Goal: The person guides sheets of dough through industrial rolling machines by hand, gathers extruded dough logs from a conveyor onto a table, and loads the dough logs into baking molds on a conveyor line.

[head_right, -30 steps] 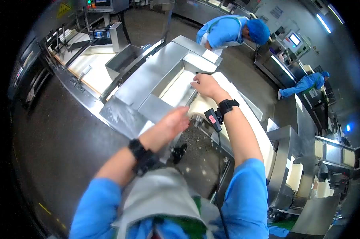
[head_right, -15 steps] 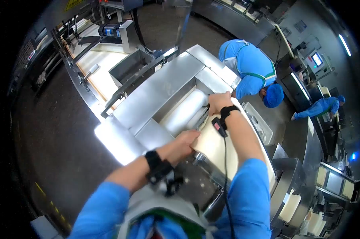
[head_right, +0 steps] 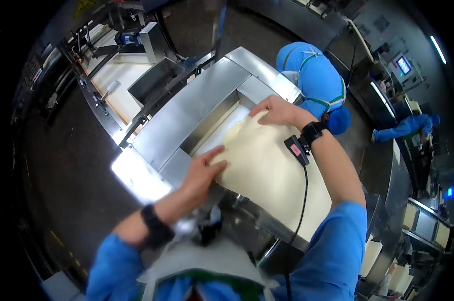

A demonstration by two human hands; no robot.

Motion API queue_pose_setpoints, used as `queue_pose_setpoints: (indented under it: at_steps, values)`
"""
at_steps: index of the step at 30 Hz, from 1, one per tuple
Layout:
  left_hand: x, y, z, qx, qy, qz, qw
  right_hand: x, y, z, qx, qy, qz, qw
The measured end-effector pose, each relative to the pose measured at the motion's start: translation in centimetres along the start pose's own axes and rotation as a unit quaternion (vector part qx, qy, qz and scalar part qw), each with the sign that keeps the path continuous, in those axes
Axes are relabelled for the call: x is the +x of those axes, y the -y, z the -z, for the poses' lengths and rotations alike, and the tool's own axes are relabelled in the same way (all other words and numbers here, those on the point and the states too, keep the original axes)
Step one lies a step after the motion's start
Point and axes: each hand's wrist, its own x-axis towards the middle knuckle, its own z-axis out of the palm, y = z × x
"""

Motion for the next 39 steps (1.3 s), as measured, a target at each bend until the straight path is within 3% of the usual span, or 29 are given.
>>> queue_pose_setpoints:
  at_steps: [2, 8, 10, 15, 17, 20, 30, 33, 35, 39]
  values:
    - [-0.2, 0.3, 0.6, 0.007, 0.001, 0.018, 1.0, 1.1, -0.6, -0.4, 0.045, 0.008, -0.063, 0.997]
    - [-1.4, -0.6, 1.7, 0.143, -0.018, -0.063, 0.988, 1.4, 1.2, -0.7, 0.139, -0.085, -0.052, 0.985]
    - [-1.7, -0.9, 2.0, 0.045, -0.011, -0.018, 0.999, 1.6, 1.0, -0.9, 0.151, -0.09, -0.058, 0.983]
    - [-0.4, -1.2, 3.3, 0.019, -0.019, -0.009, 1.0, 3.5, 0.0, -1.3, 0.075, -0.073, -0.065, 0.992]
    - [-0.3, -2.6, 3.6, -0.075, -0.01, 0.087, 0.993, 4.3, 0.1, -1.4, 0.016, -0.042, -0.073, 0.996]
    - [0.3, -3.6, 4.6, -0.111, 0.013, 0.113, 0.987, 5.7, -0.7, -2.2, 0.014, -0.057, -0.071, 0.996]
    - [0.9, -4.3, 6.6, -0.188, 0.064, 0.094, 0.976, 6.8, -0.4, -3.4, -0.033, -0.089, -0.009, 0.995]
    - [-1.1, -5.4, 6.0, -0.165, -0.001, 0.098, 0.981, 3.3, 1.6, -3.1, -0.025, -0.136, -0.035, 0.99]
    - [-2.2, -6.0, 5.7, -0.073, -0.047, -0.019, 0.996, -1.3, 2.1, -3.3, 0.027, -0.252, 0.073, 0.965]
    - [-0.1, -6.0, 3.7, -0.082, 0.081, -0.047, 0.992, -13.1, 3.2, -5.9, 0.15, -0.376, -0.033, 0.914]
